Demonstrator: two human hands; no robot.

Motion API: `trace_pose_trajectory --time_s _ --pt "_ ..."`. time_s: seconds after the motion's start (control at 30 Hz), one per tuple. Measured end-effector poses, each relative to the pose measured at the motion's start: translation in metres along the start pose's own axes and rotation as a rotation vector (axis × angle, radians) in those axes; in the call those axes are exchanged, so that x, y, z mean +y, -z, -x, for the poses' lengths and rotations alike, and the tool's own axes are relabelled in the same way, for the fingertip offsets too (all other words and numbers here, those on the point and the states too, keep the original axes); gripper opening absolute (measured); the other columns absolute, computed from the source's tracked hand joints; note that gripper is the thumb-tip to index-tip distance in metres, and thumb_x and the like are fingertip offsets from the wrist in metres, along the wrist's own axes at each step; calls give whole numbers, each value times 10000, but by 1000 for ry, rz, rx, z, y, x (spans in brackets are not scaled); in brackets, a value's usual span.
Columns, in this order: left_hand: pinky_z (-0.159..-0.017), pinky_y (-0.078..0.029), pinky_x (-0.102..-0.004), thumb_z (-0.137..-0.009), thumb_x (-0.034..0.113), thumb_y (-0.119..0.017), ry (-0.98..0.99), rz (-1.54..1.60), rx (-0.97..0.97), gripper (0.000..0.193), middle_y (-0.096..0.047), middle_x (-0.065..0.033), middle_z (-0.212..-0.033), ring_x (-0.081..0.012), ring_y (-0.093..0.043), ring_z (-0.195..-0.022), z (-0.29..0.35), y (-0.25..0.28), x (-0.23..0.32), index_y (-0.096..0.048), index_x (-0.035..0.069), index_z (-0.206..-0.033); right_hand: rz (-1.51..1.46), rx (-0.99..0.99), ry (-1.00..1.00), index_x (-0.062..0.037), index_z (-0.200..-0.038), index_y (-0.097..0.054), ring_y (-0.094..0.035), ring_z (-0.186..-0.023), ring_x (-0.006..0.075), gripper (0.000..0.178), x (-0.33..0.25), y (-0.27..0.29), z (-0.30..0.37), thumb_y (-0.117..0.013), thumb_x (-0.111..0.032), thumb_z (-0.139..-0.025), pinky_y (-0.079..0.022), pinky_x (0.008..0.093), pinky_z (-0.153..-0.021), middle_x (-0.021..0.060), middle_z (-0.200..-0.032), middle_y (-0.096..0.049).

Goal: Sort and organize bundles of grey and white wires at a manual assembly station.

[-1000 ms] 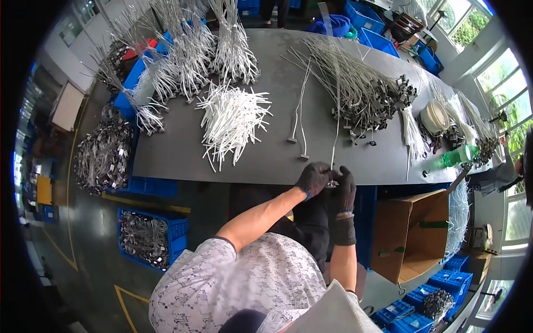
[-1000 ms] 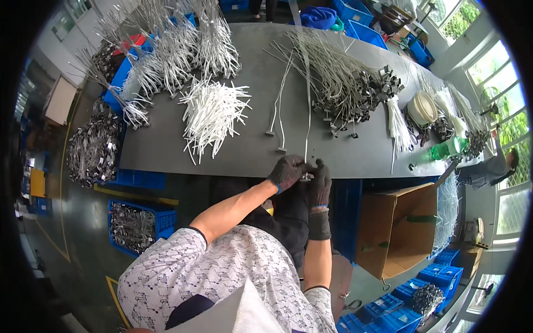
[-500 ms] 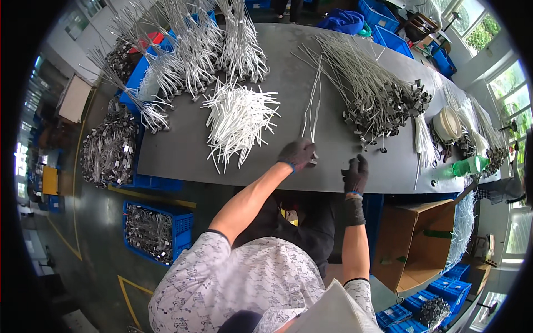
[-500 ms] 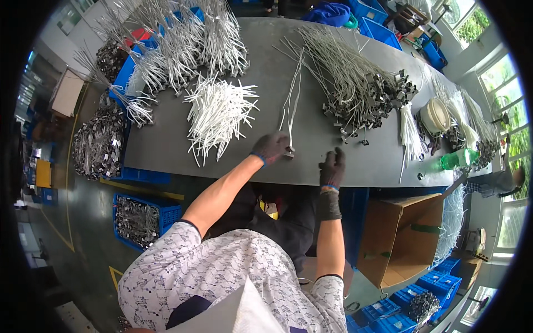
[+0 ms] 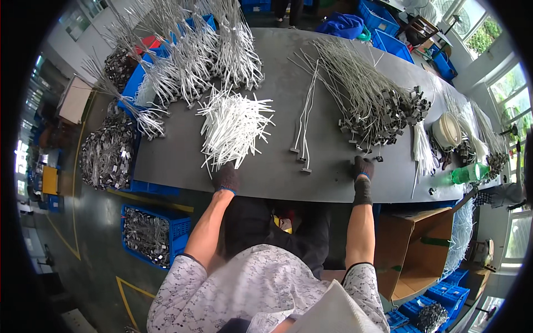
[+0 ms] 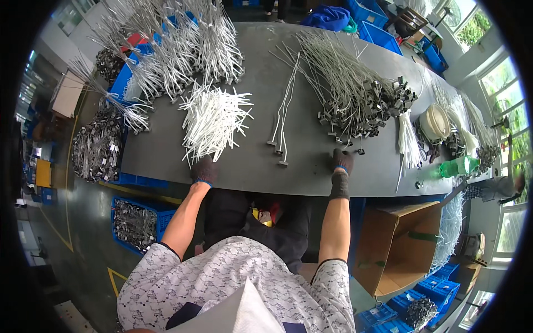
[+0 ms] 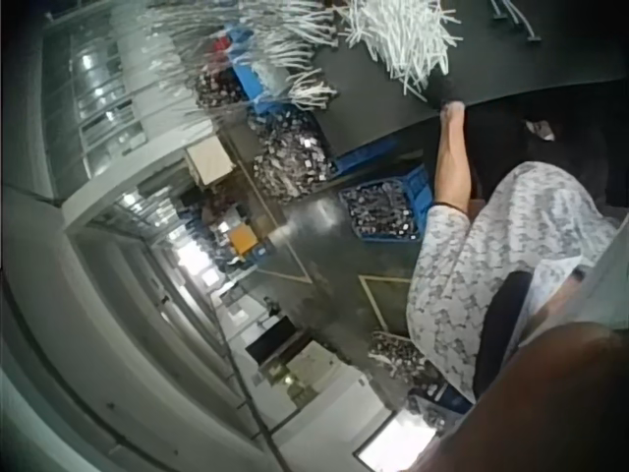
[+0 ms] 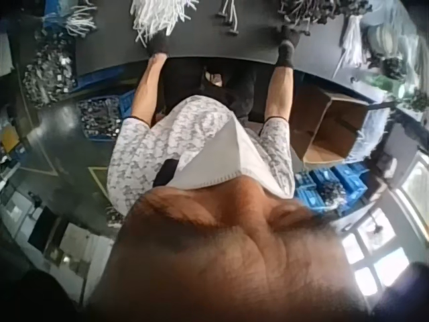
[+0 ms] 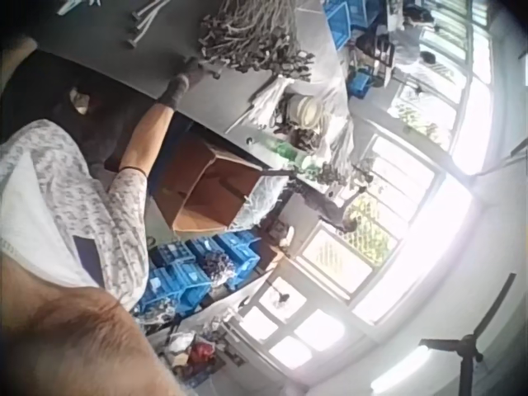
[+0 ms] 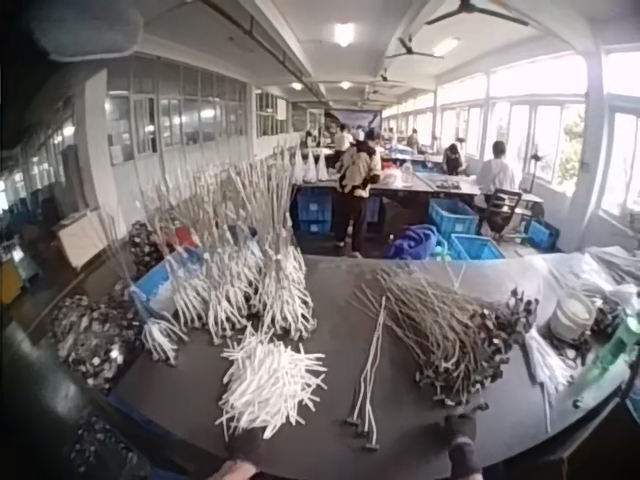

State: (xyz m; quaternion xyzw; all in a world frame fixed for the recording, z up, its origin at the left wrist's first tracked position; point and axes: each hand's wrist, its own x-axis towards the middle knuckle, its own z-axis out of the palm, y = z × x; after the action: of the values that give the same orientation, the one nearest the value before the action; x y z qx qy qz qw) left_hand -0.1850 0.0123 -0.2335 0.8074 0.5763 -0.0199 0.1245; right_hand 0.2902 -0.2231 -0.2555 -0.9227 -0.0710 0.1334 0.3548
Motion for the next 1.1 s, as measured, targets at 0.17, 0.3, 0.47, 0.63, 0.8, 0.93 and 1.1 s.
trace_pose_trajectory --time_s 0.17,0.3,0.47,0.63,0.8,0.93,1.1 --pt "-672 -560 -502 -893 251 -625 -74 189 30 223 -705 -207 -848 -367 -712 -786 -16 -15 4 -634 31 -925 99 -91 312 -24 -950 -740 -691 -895 395 309 73 15 15 -691 -301 -823 -545 429 -784 242 -914 -709" --pt "-479 -490 -332 -885 197 -700 322 1034 -318 158 -638 -50 -668 -139 -627 -542 17 24 13 -635 67 -825 -303 -259 598 -34 -1119 -649 -663 -917 392 287 89 33 115 -689 -129 -851 -528 431 -755 208 -1012 -688" --pt "-550 -461 -264 -953 209 -674 294 1556 -605 133 -662 1 -848 -96 -593 -670 36 33 38 -657 98 -1025 -380 -112 53 -33 -1185 -627 -668 -1023 361 279 156 74 231 -630 -166 -940 -544 394 -766 210 -1182 -673" --pt "-696 -584 -293 -949 108 -675 271 1879 -790 153 -711 -56 -939 -148 -688 -797 39 31 86 -667 43 -1087 587 -667 -28 -45 -1112 -677 -651 -1046 447 257 296 101 343 -610 -127 -878 -534 478 -846 249 -1101 -694" --pt "-824 -627 -378 -956 87 -664 158 1911 -965 146 -699 -105 -956 -237 -718 -891 40 30 184 -620 6 -1069 454 -555 156 -71 -1073 -690 -663 -996 455 224 255 90 353 -589 -177 -903 -545 503 -812 238 -1066 -703" --pt "-831 -632 -416 -970 90 -647 79 2052 -873 164 -694 -98 -908 -265 -720 -872 45 15 257 -574 18 -1097 587 -455 450 -91 -1067 -689 -680 -960 438 220 195 80 326 -577 -210 -920 -556 512 -789 217 -1038 -709" --pt "-742 -637 -398 -1008 94 -586 48 2203 -304 97 -714 -119 -921 -236 -722 -779 41 74 283 -588 26 -1077 614 -470 488 -95 -1024 -712 -694 -962 419 224 196 88 300 -598 -246 -903 -568 514 -795 198 -1014 -721"
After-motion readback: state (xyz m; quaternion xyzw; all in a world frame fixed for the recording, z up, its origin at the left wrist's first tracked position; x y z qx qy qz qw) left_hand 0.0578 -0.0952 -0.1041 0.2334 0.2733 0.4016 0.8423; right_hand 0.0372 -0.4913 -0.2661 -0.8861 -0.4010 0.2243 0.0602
